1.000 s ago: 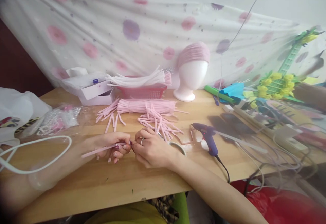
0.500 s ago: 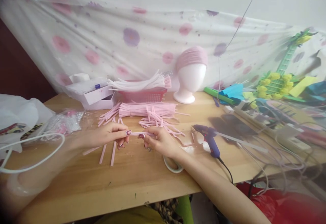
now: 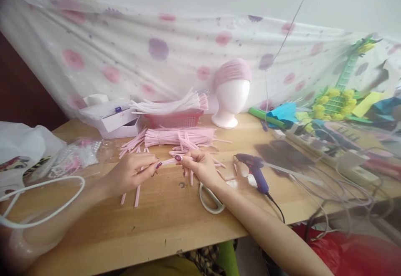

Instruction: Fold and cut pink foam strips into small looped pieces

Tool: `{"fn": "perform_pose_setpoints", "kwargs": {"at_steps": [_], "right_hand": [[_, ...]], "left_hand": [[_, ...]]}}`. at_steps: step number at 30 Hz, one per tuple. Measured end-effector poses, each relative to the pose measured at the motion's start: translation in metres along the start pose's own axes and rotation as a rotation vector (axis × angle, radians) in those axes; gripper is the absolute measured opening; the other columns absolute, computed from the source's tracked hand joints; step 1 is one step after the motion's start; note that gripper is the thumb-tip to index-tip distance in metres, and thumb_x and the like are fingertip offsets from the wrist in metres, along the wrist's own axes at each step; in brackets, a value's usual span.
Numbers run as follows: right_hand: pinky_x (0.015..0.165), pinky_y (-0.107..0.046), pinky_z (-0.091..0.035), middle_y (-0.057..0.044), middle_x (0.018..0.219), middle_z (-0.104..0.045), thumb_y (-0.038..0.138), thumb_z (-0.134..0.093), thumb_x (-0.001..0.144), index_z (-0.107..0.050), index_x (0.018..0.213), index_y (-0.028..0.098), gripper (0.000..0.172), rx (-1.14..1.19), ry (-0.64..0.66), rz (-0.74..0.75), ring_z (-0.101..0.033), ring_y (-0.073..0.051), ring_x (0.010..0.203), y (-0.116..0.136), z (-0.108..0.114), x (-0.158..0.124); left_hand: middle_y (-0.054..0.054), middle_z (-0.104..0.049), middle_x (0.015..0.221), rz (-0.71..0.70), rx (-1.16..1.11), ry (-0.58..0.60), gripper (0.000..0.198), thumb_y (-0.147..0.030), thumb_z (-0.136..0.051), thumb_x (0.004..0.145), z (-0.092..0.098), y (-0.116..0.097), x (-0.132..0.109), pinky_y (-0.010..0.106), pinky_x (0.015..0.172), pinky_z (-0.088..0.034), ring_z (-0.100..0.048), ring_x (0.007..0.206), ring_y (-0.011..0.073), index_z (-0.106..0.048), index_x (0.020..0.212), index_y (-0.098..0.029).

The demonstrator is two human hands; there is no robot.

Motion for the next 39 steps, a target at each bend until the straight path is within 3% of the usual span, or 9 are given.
{"fn": "perform_pose_setpoints", "kwargs": {"at_steps": [3,6,12,15,19,24,31,35,39], "right_hand": [[0.048,-0.023,-0.035,0.002,0.049,-0.057,0.049,-0.074,0.072,-0.055,0.057,0.018,0.039,-0.021,-0.119,0.052,-0.047,-0.01,0.046,0.0,0.002,0.002],[0.048,-0.024,-0.034,0.002,0.049,-0.056,0.047,-0.071,0.076,-0.054,0.059,0.019,0.037,-0.121,-0.169,0.115,-0.045,-0.011,0.046,0.001,-0.001,-0.003],[0.056,-0.026,-0.037,0.002,0.055,-0.053,0.032,-0.065,0.085,-0.052,0.062,0.019,0.029,-0.359,-0.29,0.51,-0.047,-0.012,0.054,0.018,0.001,-0.023],[0.055,-0.025,-0.035,0.003,0.057,-0.05,0.035,-0.062,0.087,-0.051,0.065,0.019,0.029,-0.336,-0.354,0.476,-0.044,-0.011,0.054,0.017,0.008,-0.021],[0.051,-0.024,-0.034,0.003,0.055,-0.047,0.048,-0.051,0.091,-0.05,0.065,0.019,0.039,-0.299,-0.14,0.279,-0.042,-0.011,0.051,0.006,0.001,-0.009],[0.049,-0.023,-0.028,0.004,0.055,-0.04,0.055,-0.049,0.09,-0.053,0.065,0.017,0.046,-0.445,0.173,0.162,-0.036,-0.01,0.051,-0.005,-0.016,-0.007],[0.051,-0.024,-0.028,0.003,0.051,-0.04,0.046,-0.035,0.098,-0.061,0.061,0.014,0.056,-0.632,0.245,0.189,-0.035,-0.009,0.049,-0.009,-0.02,-0.011],[0.055,-0.023,-0.03,0.002,0.053,-0.045,0.032,-0.039,0.098,-0.063,0.064,0.014,0.046,-0.703,0.277,0.337,-0.04,-0.01,0.051,-0.003,-0.019,-0.012],[0.057,-0.022,-0.033,0.001,0.06,-0.055,0.023,-0.044,0.095,-0.065,0.075,0.015,0.03,-0.742,0.331,0.438,-0.046,-0.01,0.055,-0.001,-0.017,-0.013]], "left_hand": [[0.0,-0.063,0.066,0.088,-0.032,0.068,0.032,-0.024,-0.036,0.094,-0.002,0.007,0.001,0.024,0.064,-0.037,-0.056,0.062,0.0123,-0.058,0.07,-0.018],[0.001,-0.062,0.063,0.11,0.025,0.035,0.036,-0.025,-0.036,0.092,-0.005,0.012,0.004,0.027,0.068,-0.038,-0.057,0.065,0.0154,-0.056,0.063,-0.018],[0.0,-0.061,0.057,0.414,-0.095,-0.101,0.033,-0.03,-0.044,0.088,-0.003,0.042,-0.001,0.027,0.063,-0.04,-0.057,0.058,0.0159,-0.055,0.058,-0.019],[0.0,-0.066,0.063,0.418,-0.195,-0.102,0.035,-0.034,-0.04,0.091,-0.001,0.046,-0.005,0.027,0.068,-0.044,-0.063,0.065,0.0163,-0.058,0.065,-0.019],[0.0,-0.064,0.063,0.462,-0.442,-0.14,0.035,-0.04,-0.041,0.092,-0.009,0.029,-0.007,0.028,0.073,-0.045,-0.063,0.067,0.017,-0.057,0.069,-0.019],[0.0,-0.062,0.06,0.547,-0.665,0.007,0.033,-0.039,-0.042,0.09,-0.034,0.002,-0.012,0.03,0.072,-0.045,-0.061,0.065,0.0172,-0.058,0.071,-0.018],[-0.002,-0.054,0.055,0.709,-0.951,0.198,0.022,-0.035,-0.048,0.075,-0.052,-0.007,-0.016,0.024,0.052,-0.04,-0.049,0.051,0.0116,-0.058,0.069,-0.016],[-0.003,-0.049,0.048,0.767,-0.97,0.236,0.023,-0.036,-0.049,0.071,-0.055,-0.008,-0.016,0.021,0.038,-0.024,-0.036,0.039,0.0074,-0.059,0.065,-0.016],[-0.004,-0.049,0.048,0.784,-0.986,0.227,0.028,-0.042,-0.05,0.073,-0.056,-0.008,-0.018,0.02,0.035,-0.021,-0.032,0.036,0.0062,-0.058,0.066,-0.017]]}}
Point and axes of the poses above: each hand's wrist, its own x-axis towards the middle knuckle, its own z-axis out of the back of the hand, y = z × x, the point moved 3 cm from there along x, towards the middle knuckle
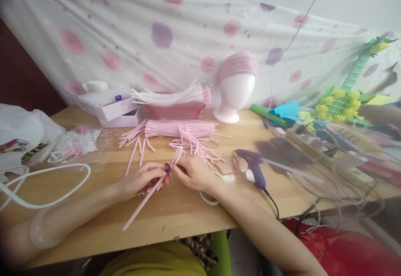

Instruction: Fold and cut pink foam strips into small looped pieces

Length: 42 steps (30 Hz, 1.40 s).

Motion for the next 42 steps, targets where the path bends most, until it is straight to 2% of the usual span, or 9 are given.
{"fn": "perform_pose_setpoints", "kwargs": {"at_steps": [8,13,16,20,26,30,36,39,42], "right_hand": [[0.062,-0.026,-0.036,-0.005,0.069,-0.062,0.018,-0.036,0.093,-0.058,0.071,0.018,0.031,-0.181,0.057,0.131,-0.052,-0.015,0.062,0.004,-0.007,0.0],[0.06,-0.026,-0.033,-0.003,0.065,-0.059,0.017,-0.038,0.091,-0.053,0.066,0.019,0.029,-0.249,-0.001,0.18,-0.05,-0.014,0.058,0.007,-0.003,0.0],[0.057,-0.025,-0.032,0.0,0.06,-0.053,0.019,-0.04,0.092,-0.049,0.064,0.019,0.029,-0.118,-0.098,0.113,-0.046,-0.012,0.055,0.004,0.002,-0.001],[0.054,-0.025,-0.029,0.004,0.056,-0.041,0.031,-0.046,0.094,-0.047,0.064,0.019,0.032,0.008,-0.262,-0.079,-0.037,-0.011,0.053,-0.005,0.01,-0.001],[0.05,-0.023,-0.032,0.004,0.061,-0.047,0.045,-0.063,0.083,-0.057,0.077,0.019,0.028,0.515,-0.412,-0.308,-0.04,-0.01,0.053,-0.016,0.01,0.003],[0.049,-0.022,-0.036,0.005,0.057,-0.048,0.049,-0.063,0.082,-0.057,0.074,0.02,0.031,0.723,-0.344,-0.347,-0.044,-0.01,0.049,-0.013,0.0,0.003],[0.048,-0.022,-0.038,0.002,0.059,-0.052,0.05,-0.057,0.085,-0.062,0.071,0.017,0.037,0.954,-0.064,-0.407,-0.046,-0.009,0.049,-0.01,-0.027,0.003],[0.045,-0.022,-0.036,0.002,0.059,-0.052,0.052,-0.061,0.081,-0.063,0.072,0.017,0.036,1.147,-0.02,-0.447,-0.045,-0.009,0.048,-0.012,-0.034,0.005],[0.046,-0.023,-0.036,0.002,0.056,-0.051,0.051,-0.065,0.077,-0.063,0.068,0.016,0.036,1.189,0.002,-0.465,-0.044,-0.01,0.047,-0.011,-0.032,0.006]], "left_hand": [[-0.003,-0.05,0.046,0.047,-0.024,-0.039,0.029,-0.04,-0.049,0.075,-0.001,0.003,0.001,0.02,0.033,-0.016,-0.03,0.034,0.0055,-0.059,0.062,-0.016],[-0.004,-0.048,0.043,0.038,-0.015,-0.116,0.031,-0.041,-0.049,0.076,-0.004,0.002,0.0,0.02,0.036,-0.019,-0.033,0.035,0.0064,-0.058,0.058,-0.017],[-0.002,-0.052,0.041,0.026,0.016,-0.153,0.029,-0.036,-0.048,0.073,-0.001,0.003,0.0,0.021,0.037,-0.022,-0.036,0.034,0.0073,-0.06,0.055,-0.016],[-0.001,-0.053,0.039,0.01,0.053,-0.233,0.025,-0.027,-0.049,0.07,0.009,0.004,0.002,0.021,0.038,-0.025,-0.04,0.035,0.0084,-0.061,0.051,-0.015],[-0.002,-0.053,0.039,-0.002,0.007,-0.272,0.027,-0.028,-0.047,0.072,0.013,0.005,0.006,0.021,0.036,-0.021,-0.035,0.032,0.0068,-0.059,0.052,-0.016],[-0.002,-0.051,0.039,-0.005,-0.074,-0.215,0.026,-0.03,-0.047,0.072,0.008,0.009,0.008,0.021,0.034,-0.017,-0.032,0.031,0.0062,-0.059,0.054,-0.015],[-0.003,-0.051,0.048,-0.064,-0.199,-0.141,0.024,-0.037,-0.048,0.072,0.006,0.006,0.007,0.021,0.036,-0.023,-0.037,0.037,0.0073,-0.057,0.064,-0.016],[-0.003,-0.053,0.052,-0.083,-0.22,-0.084,0.023,-0.038,-0.052,0.071,0.005,0.004,0.006,0.02,0.038,-0.028,-0.041,0.04,0.008,-0.057,0.067,-0.016],[-0.003,-0.055,0.053,-0.081,-0.181,-0.052,0.023,-0.038,-0.052,0.072,0.004,0.003,0.006,0.021,0.038,-0.03,-0.042,0.04,0.0084,-0.057,0.068,-0.017]]}}
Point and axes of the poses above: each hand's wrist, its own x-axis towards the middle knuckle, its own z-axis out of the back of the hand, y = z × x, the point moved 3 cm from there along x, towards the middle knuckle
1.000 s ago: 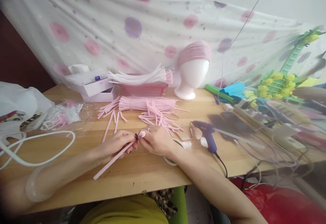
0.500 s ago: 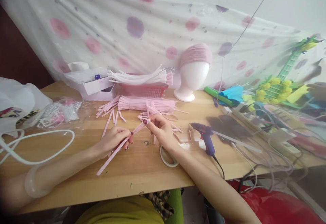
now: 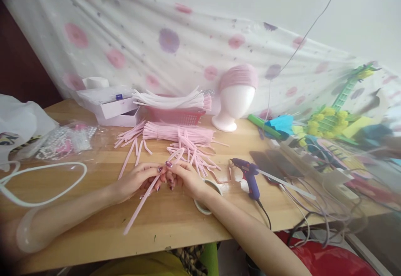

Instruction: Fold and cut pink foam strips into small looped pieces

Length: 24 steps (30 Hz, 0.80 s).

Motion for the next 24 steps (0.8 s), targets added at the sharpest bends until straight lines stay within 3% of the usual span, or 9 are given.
{"fn": "perform_pose_setpoints", "kwargs": {"at_steps": [4,9,12,16,19,20,21,24], "right_hand": [[0.049,-0.024,-0.034,0.005,0.051,-0.044,0.047,-0.067,0.077,-0.065,0.072,0.017,0.03,-0.171,-0.157,0.129,-0.038,-0.01,0.047,0.02,0.012,-0.004],[0.056,-0.025,-0.034,0.003,0.062,-0.048,0.042,-0.061,0.085,-0.059,0.075,0.018,0.026,-0.745,-0.486,0.471,-0.043,-0.012,0.057,0.051,0.026,-0.015],[0.052,-0.024,-0.033,0.004,0.063,-0.046,0.042,-0.058,0.088,-0.057,0.087,0.019,0.023,-0.796,-0.421,0.417,-0.041,-0.011,0.056,0.048,0.024,-0.012],[0.053,-0.024,-0.032,0.003,0.062,-0.049,0.04,-0.049,0.093,-0.055,0.076,0.019,0.028,-0.85,-0.192,0.342,-0.042,-0.012,0.055,0.034,0.018,-0.003],[0.057,-0.025,-0.034,0.001,0.063,-0.05,0.033,-0.043,0.096,-0.05,0.07,0.02,0.03,-0.993,-0.219,0.395,-0.045,-0.013,0.059,0.037,0.026,0.001],[0.058,-0.025,-0.034,0.001,0.065,-0.051,0.029,-0.043,0.096,-0.05,0.071,0.02,0.028,-1.1,-0.265,0.408,-0.046,-0.014,0.061,0.041,0.032,0.001],[0.06,-0.025,-0.034,-0.001,0.069,-0.052,0.025,-0.044,0.096,-0.052,0.073,0.019,0.025,-1.23,-0.312,0.411,-0.047,-0.015,0.064,0.045,0.038,0.002],[0.062,-0.026,-0.033,-0.005,0.082,-0.056,0.02,-0.049,0.093,-0.059,0.081,0.018,0.016,-1.589,-0.397,0.316,-0.052,-0.017,0.071,0.054,0.056,0.005]], "left_hand": [[-0.003,-0.051,0.046,0.016,0.143,-0.045,0.024,-0.036,-0.049,0.074,0.002,0.0,0.001,0.022,0.04,-0.031,-0.043,0.038,0.0095,-0.056,0.062,-0.017],[-0.004,-0.049,0.047,0.007,0.162,-0.089,0.025,-0.037,-0.047,0.075,0.004,0.0,0.003,0.021,0.041,-0.031,-0.043,0.041,0.0097,-0.055,0.062,-0.017],[-0.004,-0.047,0.051,-0.01,0.169,-0.104,0.026,-0.038,-0.042,0.078,-0.001,-0.001,0.007,0.02,0.04,-0.028,-0.04,0.042,0.0092,-0.055,0.067,-0.018],[-0.002,-0.052,0.058,-0.04,0.194,-0.055,0.03,-0.039,-0.038,0.08,-0.01,-0.007,0.015,0.021,0.04,-0.029,-0.043,0.045,0.0103,-0.058,0.074,-0.017],[0.003,-0.065,0.073,-0.081,0.405,-0.044,0.033,-0.04,-0.038,0.084,0.0,-0.018,0.019,0.024,0.044,-0.037,-0.053,0.05,0.0132,-0.062,0.08,-0.018],[0.004,-0.069,0.08,-0.125,0.599,-0.095,0.034,-0.039,-0.037,0.086,0.009,-0.024,0.02,0.025,0.049,-0.042,-0.058,0.056,0.0152,-0.064,0.086,-0.019],[0.004,-0.07,0.081,-0.189,0.908,-0.255,0.032,-0.038,-0.038,0.086,0.021,-0.03,0.019,0.027,0.06,-0.047,-0.063,0.066,0.0174,-0.065,0.088,-0.021],[0.02,-0.067,0.103,-0.176,1.127,-0.533,0.035,-0.04,-0.043,0.086,0.058,-0.037,0.022,0.044,0.084,-0.044,-0.061,0.101,0.0361,-0.062,0.098,-0.013]]}}
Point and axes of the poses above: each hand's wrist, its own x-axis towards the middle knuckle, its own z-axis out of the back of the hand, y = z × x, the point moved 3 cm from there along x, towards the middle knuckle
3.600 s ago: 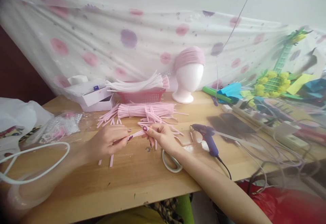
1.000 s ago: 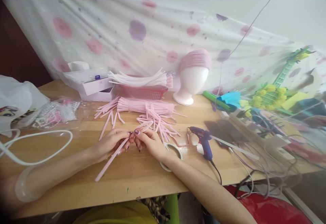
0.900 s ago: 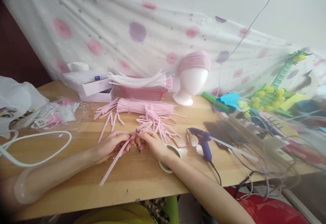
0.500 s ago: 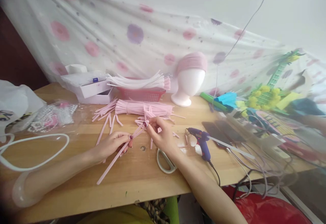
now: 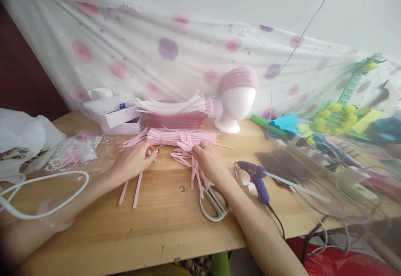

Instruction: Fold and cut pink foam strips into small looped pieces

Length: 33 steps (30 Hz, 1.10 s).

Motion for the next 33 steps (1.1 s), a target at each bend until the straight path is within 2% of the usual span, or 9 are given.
{"fn": "perform_pose_setpoints", "kwargs": {"at_steps": [2,4,12,17,21,24,27,30,33], "right_hand": [[0.064,-0.027,-0.033,-0.008,0.087,-0.058,0.022,-0.053,0.092,-0.063,0.089,0.018,0.011,-0.113,0.027,-0.024,-0.054,-0.019,0.075,-0.008,0.001,0.003],[0.065,-0.027,-0.034,-0.009,0.09,-0.06,0.025,-0.054,0.093,-0.063,0.096,0.017,0.012,-0.14,0.005,-0.042,-0.057,-0.02,0.078,-0.011,0.003,0.003],[0.06,-0.028,-0.029,-0.005,0.072,-0.059,0.025,-0.045,0.095,-0.06,0.073,0.017,0.027,-0.153,-0.158,-0.063,-0.052,-0.017,0.065,-0.009,0.01,0.0],[0.059,-0.026,-0.033,-0.001,0.067,-0.055,0.026,-0.046,0.093,-0.056,0.072,0.018,0.024,0.18,-0.214,-0.052,-0.049,-0.014,0.061,0.004,0.011,-0.005],[0.055,-0.024,-0.034,0.002,0.065,-0.051,0.037,-0.045,0.096,-0.055,0.082,0.019,0.025,0.458,-0.041,-0.024,-0.045,-0.013,0.059,0.029,0.003,-0.013],[0.052,-0.024,-0.033,0.003,0.061,-0.043,0.044,-0.041,0.097,-0.048,0.075,0.02,0.033,0.62,0.094,0.022,-0.041,-0.012,0.056,0.047,-0.004,-0.021],[0.049,-0.023,-0.032,0.004,0.058,-0.039,0.047,-0.037,0.097,-0.043,0.069,0.02,0.039,0.831,0.128,-0.001,-0.038,-0.01,0.051,0.054,-0.011,-0.025],[0.044,-0.023,-0.026,0.006,0.054,-0.034,0.053,-0.037,0.096,-0.037,0.063,0.021,0.045,0.971,0.071,-0.115,-0.03,-0.009,0.045,0.049,-0.017,-0.024],[0.044,-0.024,-0.025,0.006,0.051,-0.031,0.056,-0.034,0.096,-0.034,0.059,0.022,0.05,0.918,-0.013,-0.192,-0.029,-0.009,0.044,0.037,-0.02,-0.022]], "left_hand": [[0.029,-0.061,0.111,0.06,0.164,-0.091,0.046,-0.047,-0.047,0.083,0.002,0.017,0.008,0.048,0.086,-0.043,-0.056,0.108,0.0438,-0.06,0.103,-0.007],[0.03,-0.061,0.11,0.087,0.257,-0.098,0.053,-0.052,-0.053,0.079,-0.003,0.03,0.014,0.046,0.085,-0.044,-0.058,0.107,0.0447,-0.062,0.1,-0.005],[0.014,-0.071,0.079,0.067,0.198,0.004,0.012,-0.027,-0.057,0.07,-0.005,0.045,0.02,0.04,0.076,-0.047,-0.067,0.086,0.0345,-0.062,0.065,-0.017],[0.004,-0.073,0.082,-0.04,-0.05,0.065,0.016,-0.035,-0.049,0.082,0.004,0.029,0.01,0.032,0.07,-0.049,-0.068,0.077,0.0217,-0.056,0.083,-0.02],[0.001,-0.071,0.078,-0.181,-0.541,0.331,0.021,-0.041,-0.048,0.087,0.004,-0.005,-0.011,0.028,0.066,-0.05,-0.066,0.073,0.0167,-0.049,0.09,-0.021],[-0.003,-0.062,0.072,-0.201,-0.738,0.476,0.018,-0.037,-0.051,0.087,0.003,-0.024,-0.025,0.03,0.07,-0.05,-0.061,0.069,0.0142,-0.05,0.09,-0.019],[-0.001,-0.059,0.078,-0.232,-0.701,0.527,0.018,-0.035,-0.049,0.089,0.002,-0.03,-0.034,0.029,0.068,-0.048,-0.058,0.071,0.0144,-0.052,0.096,-0.019],[0.001,-0.06,0.084,-0.314,-0.473,0.431,0.02,-0.035,-0.044,0.092,0.005,-0.028,-0.035,0.031,0.073,-0.044,-0.056,0.078,0.0167,-0.057,0.095,-0.02],[0.002,-0.062,0.088,-0.381,-0.298,0.309,0.025,-0.034,-0.037,0.095,0.009,-0.024,-0.034,0.033,0.079,-0.041,-0.055,0.083,0.0188,-0.058,0.095,-0.02]]}}
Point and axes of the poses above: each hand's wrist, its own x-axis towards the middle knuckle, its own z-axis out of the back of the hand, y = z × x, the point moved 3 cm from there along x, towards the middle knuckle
